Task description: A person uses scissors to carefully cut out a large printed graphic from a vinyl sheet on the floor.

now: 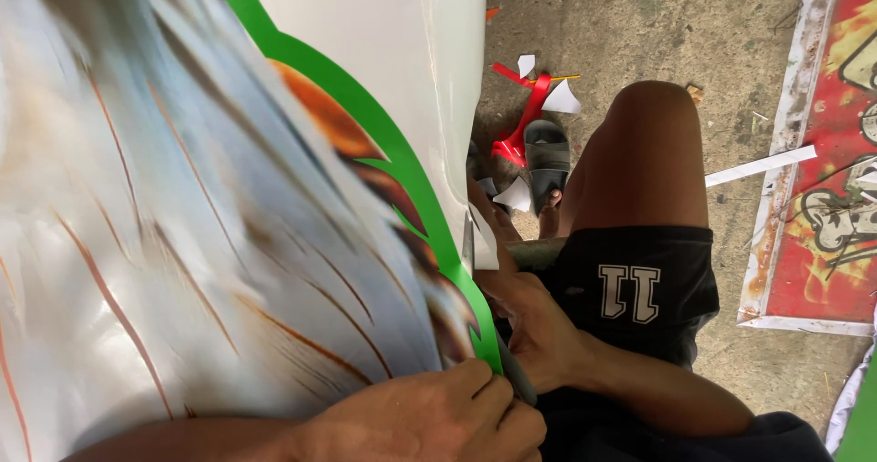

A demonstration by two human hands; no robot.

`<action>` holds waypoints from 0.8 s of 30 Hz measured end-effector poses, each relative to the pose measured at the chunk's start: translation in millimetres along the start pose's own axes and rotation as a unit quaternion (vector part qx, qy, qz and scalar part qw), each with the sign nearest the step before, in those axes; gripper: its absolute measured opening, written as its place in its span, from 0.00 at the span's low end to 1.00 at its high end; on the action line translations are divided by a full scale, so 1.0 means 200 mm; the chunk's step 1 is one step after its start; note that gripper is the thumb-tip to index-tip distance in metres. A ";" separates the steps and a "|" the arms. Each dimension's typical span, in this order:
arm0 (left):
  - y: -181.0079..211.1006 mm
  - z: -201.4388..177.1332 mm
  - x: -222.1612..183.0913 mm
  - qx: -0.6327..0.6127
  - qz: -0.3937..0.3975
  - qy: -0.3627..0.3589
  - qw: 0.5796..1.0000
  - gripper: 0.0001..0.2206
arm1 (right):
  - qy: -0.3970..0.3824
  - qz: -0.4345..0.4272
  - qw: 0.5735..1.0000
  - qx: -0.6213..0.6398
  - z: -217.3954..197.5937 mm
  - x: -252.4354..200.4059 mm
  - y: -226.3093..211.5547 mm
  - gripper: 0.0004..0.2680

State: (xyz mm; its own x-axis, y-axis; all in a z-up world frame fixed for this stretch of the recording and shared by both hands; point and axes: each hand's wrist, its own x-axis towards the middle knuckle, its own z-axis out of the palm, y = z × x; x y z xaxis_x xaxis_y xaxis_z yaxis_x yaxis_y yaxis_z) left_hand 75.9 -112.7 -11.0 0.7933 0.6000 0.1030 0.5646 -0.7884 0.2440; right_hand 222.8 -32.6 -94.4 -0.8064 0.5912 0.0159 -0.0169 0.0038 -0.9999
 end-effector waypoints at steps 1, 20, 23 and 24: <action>0.00 0.00 0.00 0.000 0.000 0.000 1.000 0.09 | 0.000 0.000 1.000 0.000 0.00 0.00 0.00 0.04; 0.00 -0.01 0.00 -0.015 -0.013 0.012 1.000 0.09 | -0.013 0.032 0.999 -0.006 -0.01 0.00 -0.04 0.11; 0.01 0.00 0.00 -0.022 -0.016 0.012 1.000 0.09 | -0.008 0.032 0.999 -0.015 0.00 -0.01 -0.02 0.09; 0.01 0.01 0.00 -0.024 -0.020 0.014 0.999 0.10 | -0.001 0.026 1.000 -0.009 0.00 -0.01 -0.01 0.03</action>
State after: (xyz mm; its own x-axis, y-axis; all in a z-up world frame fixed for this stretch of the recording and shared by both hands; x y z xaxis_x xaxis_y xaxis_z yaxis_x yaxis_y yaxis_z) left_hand 77.8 -114.8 -11.6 0.7637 0.6344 0.1193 0.5831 -0.7573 0.2941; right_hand 224.6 -33.6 -93.4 -0.8068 0.5896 -0.0368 0.0357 -0.0136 -0.9993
